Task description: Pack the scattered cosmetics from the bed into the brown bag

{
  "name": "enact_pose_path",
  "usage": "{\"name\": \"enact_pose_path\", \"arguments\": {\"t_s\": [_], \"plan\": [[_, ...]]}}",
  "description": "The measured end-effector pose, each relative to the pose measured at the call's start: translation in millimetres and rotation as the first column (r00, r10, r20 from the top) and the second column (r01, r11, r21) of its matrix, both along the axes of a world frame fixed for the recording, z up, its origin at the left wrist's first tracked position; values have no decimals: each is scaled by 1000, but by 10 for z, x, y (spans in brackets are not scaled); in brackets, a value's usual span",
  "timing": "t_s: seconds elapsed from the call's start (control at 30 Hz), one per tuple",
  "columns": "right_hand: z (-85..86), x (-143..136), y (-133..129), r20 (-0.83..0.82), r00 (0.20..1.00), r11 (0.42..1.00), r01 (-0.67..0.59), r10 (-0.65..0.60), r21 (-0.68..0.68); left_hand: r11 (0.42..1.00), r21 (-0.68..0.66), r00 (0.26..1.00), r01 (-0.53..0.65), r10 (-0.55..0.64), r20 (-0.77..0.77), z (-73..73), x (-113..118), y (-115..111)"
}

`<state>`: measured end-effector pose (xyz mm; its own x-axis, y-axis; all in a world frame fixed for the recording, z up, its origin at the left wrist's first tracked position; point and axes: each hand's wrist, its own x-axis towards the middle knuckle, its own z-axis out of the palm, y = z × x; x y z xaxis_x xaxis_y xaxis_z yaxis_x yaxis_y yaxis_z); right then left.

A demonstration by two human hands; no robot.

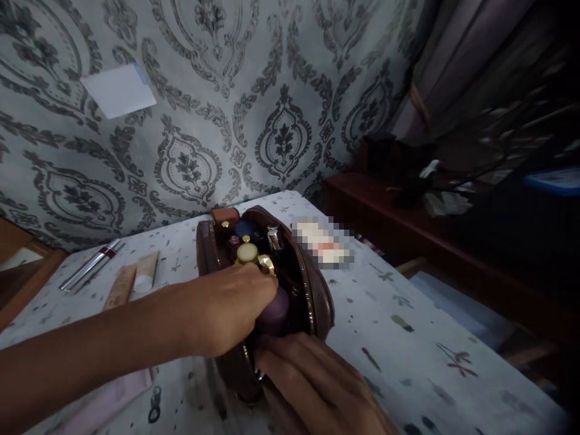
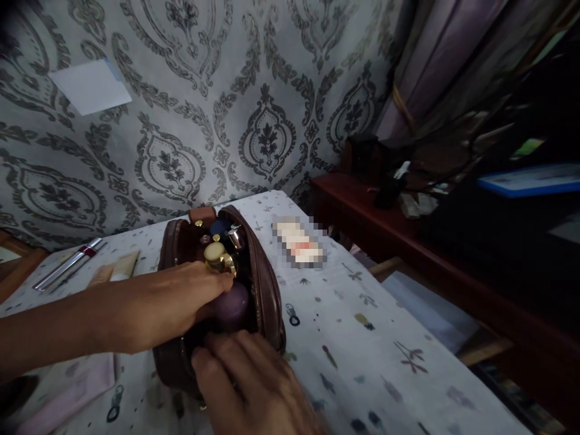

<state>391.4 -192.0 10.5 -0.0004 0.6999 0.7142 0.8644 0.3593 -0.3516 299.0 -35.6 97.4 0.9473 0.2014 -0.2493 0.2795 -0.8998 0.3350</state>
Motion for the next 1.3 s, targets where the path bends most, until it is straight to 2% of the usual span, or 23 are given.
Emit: {"name": "enact_pose_path", "arguments": {"t_s": [0.1, 0.3, 0.47, 0.67, 0.8, 0.93, 1.03, 1.2, 1.3], "plan": [[-24, 8, -9, -11, 1000, 1000, -6, 6, -26, 1000, 13, 1000, 10, -10, -15, 24, 24, -18], [-135, 5, 7, -49, 997, 997, -64, 61, -50, 991, 122, 998, 48, -44, -38, 14, 75, -27], [-117, 8, -26, -81, 993, 991, -98, 91, -88, 963, 242, 991, 118, -98, -95, 112, 75, -56], [-58, 11, -58, -82, 993, 988, -90, 80, -125, 969, 215, 989, 123, -137, 52, 143, -68, -64], [102, -7, -93, -140, 990, 982, -59, 34, -179, 971, 230, 983, 64, -101, 156, 176, -160, -68], [291, 0, -91, -219, 973, 932, -146, 75, -331, 965, 260, 960, -22, -52, 274, 247, -227, -114], [339, 29, -30, -265, 962, 877, -178, 59, -447, 962, 253, 931, -108, 9, 364, 257, -305, -155], [320, 126, 79, -346, 933, 769, -293, 100, -568, 962, 220, 872, -159, 33, 488, 143, -494, -149], [304, 178, 118, -359, 923, 758, -331, 137, -562, 969, 169, 848, -179, 65, 525, 67, -592, -138]]}}
